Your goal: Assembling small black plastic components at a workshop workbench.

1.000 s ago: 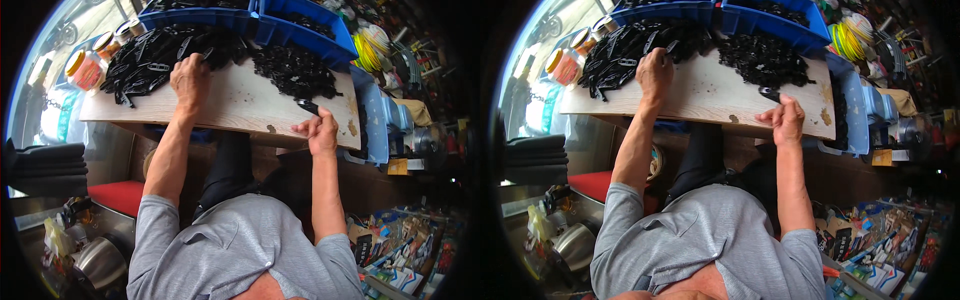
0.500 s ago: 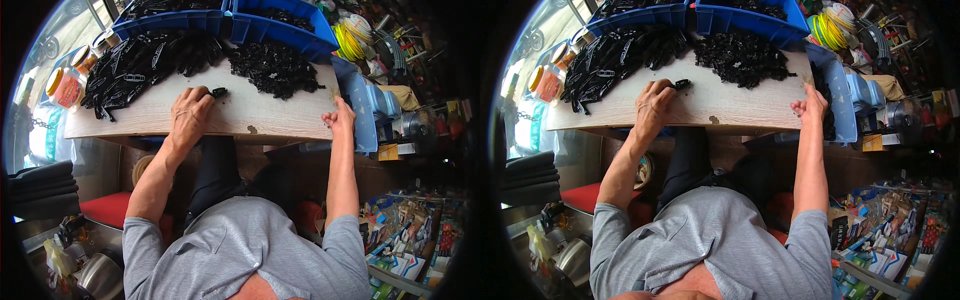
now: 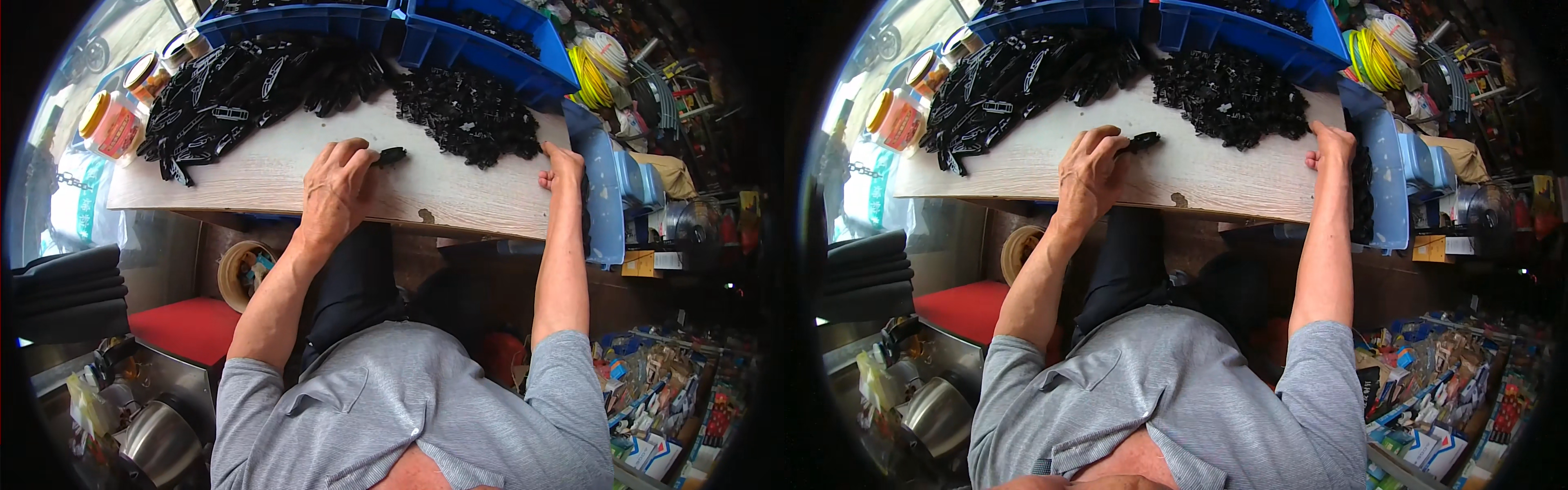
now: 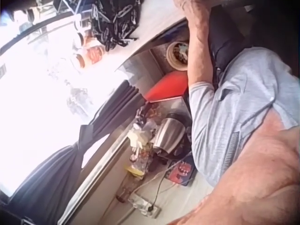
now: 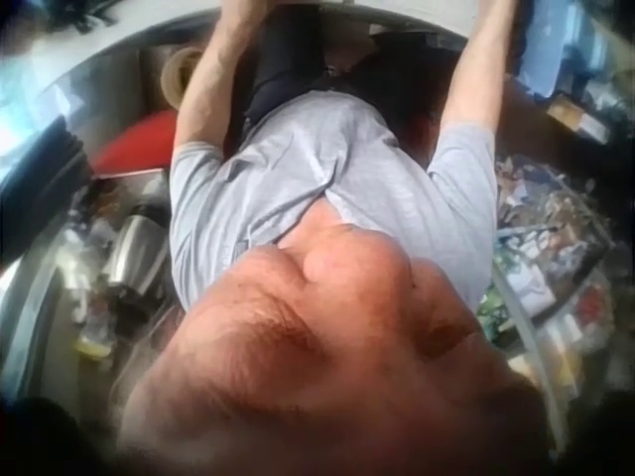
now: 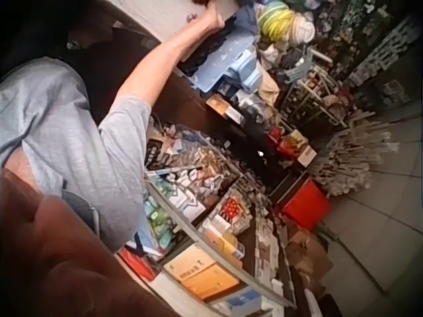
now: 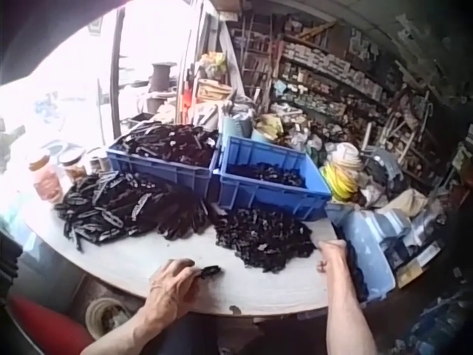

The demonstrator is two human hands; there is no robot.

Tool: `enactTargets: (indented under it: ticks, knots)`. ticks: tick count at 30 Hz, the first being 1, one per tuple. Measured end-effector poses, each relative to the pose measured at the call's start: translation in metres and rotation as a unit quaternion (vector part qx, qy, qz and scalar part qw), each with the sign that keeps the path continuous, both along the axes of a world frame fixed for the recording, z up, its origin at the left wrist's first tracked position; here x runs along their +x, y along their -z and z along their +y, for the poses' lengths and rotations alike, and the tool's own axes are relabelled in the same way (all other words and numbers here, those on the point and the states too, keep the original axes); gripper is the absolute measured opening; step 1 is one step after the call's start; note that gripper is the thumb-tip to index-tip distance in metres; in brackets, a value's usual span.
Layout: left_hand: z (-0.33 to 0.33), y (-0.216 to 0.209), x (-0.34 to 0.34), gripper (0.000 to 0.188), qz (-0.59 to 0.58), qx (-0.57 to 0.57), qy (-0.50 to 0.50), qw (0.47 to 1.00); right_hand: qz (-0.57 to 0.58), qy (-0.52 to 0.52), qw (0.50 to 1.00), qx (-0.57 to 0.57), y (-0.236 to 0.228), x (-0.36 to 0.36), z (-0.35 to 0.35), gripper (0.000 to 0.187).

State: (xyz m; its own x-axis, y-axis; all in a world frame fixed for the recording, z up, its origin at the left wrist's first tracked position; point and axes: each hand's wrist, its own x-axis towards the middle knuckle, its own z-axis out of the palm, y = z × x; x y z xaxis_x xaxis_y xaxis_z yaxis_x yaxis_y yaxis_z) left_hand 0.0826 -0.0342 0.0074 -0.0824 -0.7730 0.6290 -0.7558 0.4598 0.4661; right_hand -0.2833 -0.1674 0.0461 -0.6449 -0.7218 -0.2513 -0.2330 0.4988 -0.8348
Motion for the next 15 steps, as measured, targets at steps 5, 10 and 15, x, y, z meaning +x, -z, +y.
enactTargets:
  ticks: [5, 10, 15]
  knots:
    - [0.003, -0.002, 0.002, 0.022, 0.073, -0.016, -0.017, 0.997, -0.014, -0.008, 1.000, -0.006, 0.001, -0.002, 0.004, 0.019]
    - [0.009, 0.004, -0.009, 0.015, 0.234, -0.051, -0.006, 0.971, -0.144, -0.040, 0.985, -0.092, 0.010, -0.015, 0.029, 0.019]
    - [0.031, 0.000, -0.065, 0.014, 0.425, 0.204, 0.110, 0.875, -0.217, -0.142, 0.954, -0.149, 0.012, 0.014, 0.080, 0.014]
